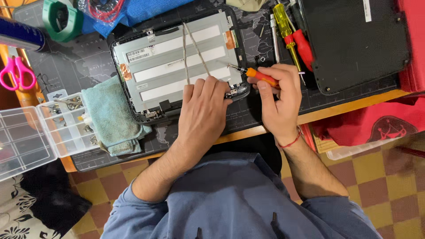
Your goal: The person uses a screwdriver to tighten screws on a disassembled electronic device, likely a laptop battery pack. They then cut a piece of black electrical tape with scissors and apply it to the device.
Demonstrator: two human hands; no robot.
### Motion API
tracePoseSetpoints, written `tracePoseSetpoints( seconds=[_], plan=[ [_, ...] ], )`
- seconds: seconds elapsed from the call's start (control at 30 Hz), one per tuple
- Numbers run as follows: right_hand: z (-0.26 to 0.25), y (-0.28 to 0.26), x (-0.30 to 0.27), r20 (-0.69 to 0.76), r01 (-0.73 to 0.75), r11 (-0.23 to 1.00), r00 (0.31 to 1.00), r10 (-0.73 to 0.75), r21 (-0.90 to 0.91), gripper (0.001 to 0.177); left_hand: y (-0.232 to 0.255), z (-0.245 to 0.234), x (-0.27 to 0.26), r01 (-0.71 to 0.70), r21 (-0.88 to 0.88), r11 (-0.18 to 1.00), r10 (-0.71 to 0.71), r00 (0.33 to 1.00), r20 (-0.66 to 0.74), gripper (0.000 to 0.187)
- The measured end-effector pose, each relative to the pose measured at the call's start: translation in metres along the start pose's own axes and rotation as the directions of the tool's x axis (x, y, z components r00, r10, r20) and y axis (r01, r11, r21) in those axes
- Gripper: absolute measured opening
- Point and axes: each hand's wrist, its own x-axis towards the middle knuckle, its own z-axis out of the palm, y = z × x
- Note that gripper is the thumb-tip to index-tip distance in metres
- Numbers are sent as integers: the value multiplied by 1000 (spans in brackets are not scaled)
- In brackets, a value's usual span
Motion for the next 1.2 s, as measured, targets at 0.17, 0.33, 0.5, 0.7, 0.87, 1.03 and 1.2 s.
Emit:
tracePoseSetpoints(
  seconds=[0.17,0.33,0.5,0.7,0.87,1.03,1.2],
  plan=[
    [-1,2,0,-1,-10,1000,1000,10,12,22,3,0,3,2,60,998,-6,998,60,20],
    [-2,3,0,3,-16,1000,1000,16,13,23,3,5,7,40,41,998,-44,994,99,31],
    [-2,3,-1,-12,-17,999,1000,18,27,23,3,11,7,56,28,998,-58,994,95,31],
    [-2,4,-2,-9,-22,999,1000,23,42,22,12,9,-1,40,108,993,-45,998,44,13],
    [-2,2,-1,-12,-31,999,999,32,43,23,14,19,-10,15,137,990,-6,998,-67,7],
    [-3,3,-1,-7,-28,999,1000,28,26,22,10,15,-15,10,27,1000,-4,976,-219,7],
    [-2,1,1,-7,-30,1000,1000,30,6,22,2,21,-23,72,-14,997,-73,947,-314,19]
  ],
)
